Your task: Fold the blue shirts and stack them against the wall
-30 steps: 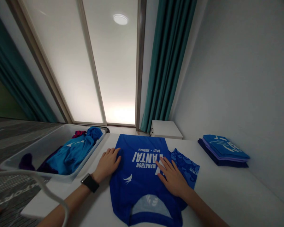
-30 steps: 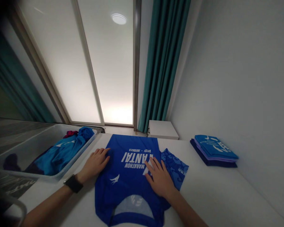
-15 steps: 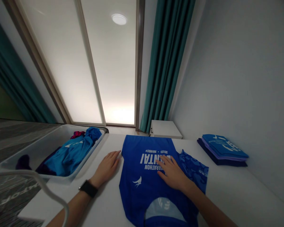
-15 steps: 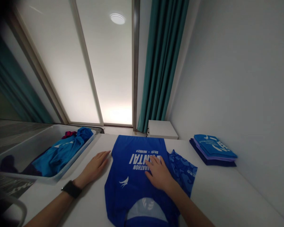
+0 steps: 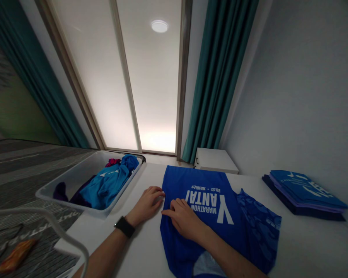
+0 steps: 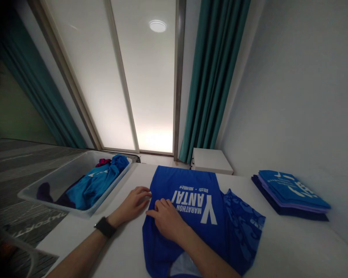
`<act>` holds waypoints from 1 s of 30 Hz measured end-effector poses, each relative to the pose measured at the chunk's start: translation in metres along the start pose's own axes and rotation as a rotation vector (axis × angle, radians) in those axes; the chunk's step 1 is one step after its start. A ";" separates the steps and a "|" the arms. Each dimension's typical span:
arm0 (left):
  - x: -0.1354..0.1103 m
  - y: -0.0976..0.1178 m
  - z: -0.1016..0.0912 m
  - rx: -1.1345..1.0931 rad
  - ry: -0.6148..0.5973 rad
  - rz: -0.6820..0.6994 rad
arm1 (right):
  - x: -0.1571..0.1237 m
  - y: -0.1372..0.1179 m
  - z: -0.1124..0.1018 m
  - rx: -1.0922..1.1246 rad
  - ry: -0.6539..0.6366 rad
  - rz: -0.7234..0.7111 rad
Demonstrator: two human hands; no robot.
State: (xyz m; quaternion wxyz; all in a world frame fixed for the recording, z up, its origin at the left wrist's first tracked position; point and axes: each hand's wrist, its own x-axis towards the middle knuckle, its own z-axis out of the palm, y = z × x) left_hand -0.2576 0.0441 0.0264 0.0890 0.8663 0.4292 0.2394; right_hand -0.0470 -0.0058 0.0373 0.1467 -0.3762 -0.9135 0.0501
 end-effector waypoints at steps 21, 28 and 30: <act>0.001 0.012 0.004 0.007 -0.045 0.032 | 0.004 0.034 0.012 0.906 0.293 0.388; 0.005 0.017 0.000 -0.209 0.149 -0.013 | 0.002 0.030 0.011 0.861 0.333 0.352; 0.000 0.017 -0.010 -0.264 0.238 -0.029 | 0.002 0.027 0.010 0.830 0.355 0.353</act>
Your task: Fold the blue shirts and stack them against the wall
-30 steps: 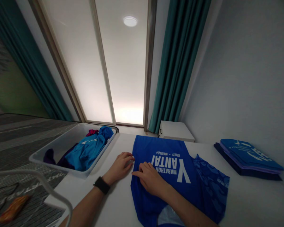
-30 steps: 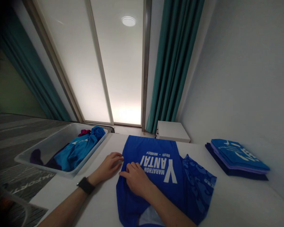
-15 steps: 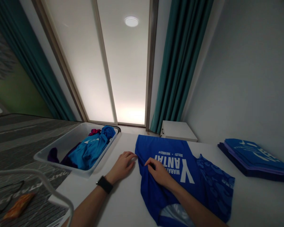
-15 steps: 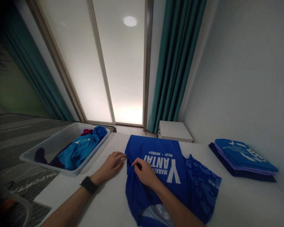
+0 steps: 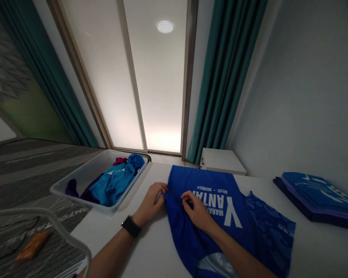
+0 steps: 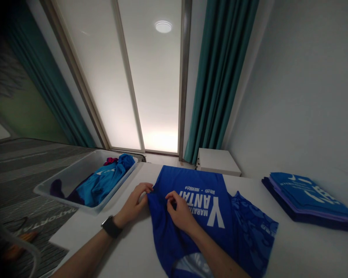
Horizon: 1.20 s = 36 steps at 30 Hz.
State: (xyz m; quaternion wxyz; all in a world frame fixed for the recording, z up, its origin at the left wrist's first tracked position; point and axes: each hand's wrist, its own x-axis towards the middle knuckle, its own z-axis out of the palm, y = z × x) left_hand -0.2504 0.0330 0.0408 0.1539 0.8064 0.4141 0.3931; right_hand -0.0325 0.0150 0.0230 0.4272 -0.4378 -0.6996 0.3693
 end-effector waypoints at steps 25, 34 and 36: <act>0.012 -0.006 0.011 0.146 -0.281 -0.412 | -0.001 -0.004 0.005 -0.195 -0.088 -0.103; 0.022 -0.016 -0.031 -0.491 -0.127 -0.648 | -0.002 -0.006 0.005 -0.194 -0.102 -0.083; 0.020 -0.023 -0.043 -0.248 -0.118 -0.588 | -0.002 -0.007 0.004 -0.198 -0.106 -0.083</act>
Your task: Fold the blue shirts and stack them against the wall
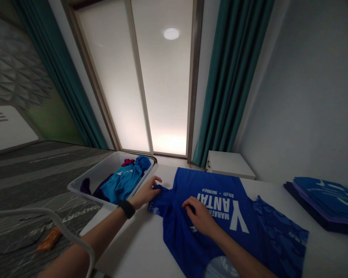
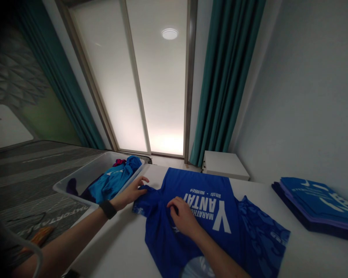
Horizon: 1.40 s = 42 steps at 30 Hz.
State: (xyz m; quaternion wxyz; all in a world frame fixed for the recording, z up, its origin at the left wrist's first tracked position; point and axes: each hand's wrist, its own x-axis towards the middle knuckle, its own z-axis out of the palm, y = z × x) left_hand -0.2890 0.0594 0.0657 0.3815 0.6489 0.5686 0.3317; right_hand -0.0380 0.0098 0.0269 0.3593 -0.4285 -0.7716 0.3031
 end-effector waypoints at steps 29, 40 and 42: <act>-0.070 -0.041 0.035 0.866 -0.119 0.392 | -0.011 -0.002 0.009 -0.335 -0.096 -0.186; 0.019 0.001 -0.004 0.840 -0.010 0.237 | -0.009 -0.003 0.008 -0.344 -0.106 -0.183; 0.040 0.001 -0.009 0.848 -0.093 0.186 | -0.009 -0.003 0.008 -0.341 -0.109 -0.173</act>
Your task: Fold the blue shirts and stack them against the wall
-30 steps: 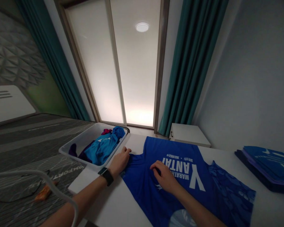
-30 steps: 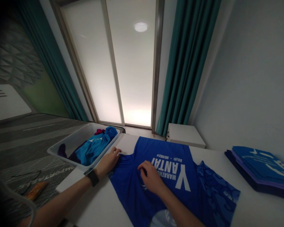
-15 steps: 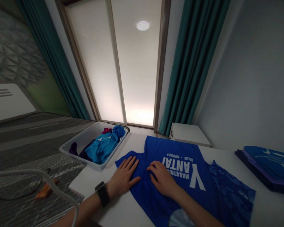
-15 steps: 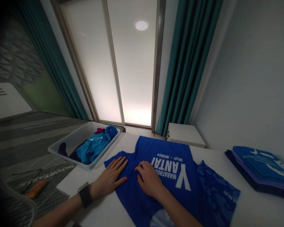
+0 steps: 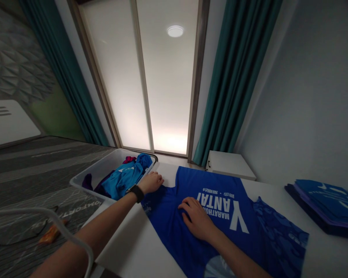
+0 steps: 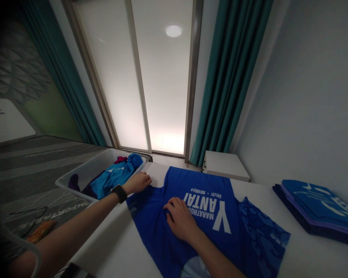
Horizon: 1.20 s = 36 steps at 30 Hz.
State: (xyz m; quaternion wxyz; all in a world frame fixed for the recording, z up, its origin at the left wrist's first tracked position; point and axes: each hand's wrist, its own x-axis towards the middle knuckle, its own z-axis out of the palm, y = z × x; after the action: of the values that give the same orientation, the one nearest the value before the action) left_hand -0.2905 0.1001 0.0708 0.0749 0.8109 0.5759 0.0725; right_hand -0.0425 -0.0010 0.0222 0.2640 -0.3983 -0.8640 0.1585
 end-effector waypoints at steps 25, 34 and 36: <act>0.003 -0.010 0.008 -0.316 -0.056 0.155 | 0.002 0.002 -0.001 0.024 0.023 -0.005; -0.002 -0.008 0.007 -0.595 0.030 0.179 | 0.002 0.001 0.000 0.012 0.019 0.004; -0.003 -0.011 0.015 -0.560 0.084 0.167 | 0.001 0.002 0.001 0.008 0.023 0.000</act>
State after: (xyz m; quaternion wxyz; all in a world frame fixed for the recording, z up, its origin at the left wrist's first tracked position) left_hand -0.2981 0.1003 0.0535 0.2655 0.7997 0.4673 0.2678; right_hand -0.0426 0.0015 0.0205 0.2756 -0.3989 -0.8603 0.1574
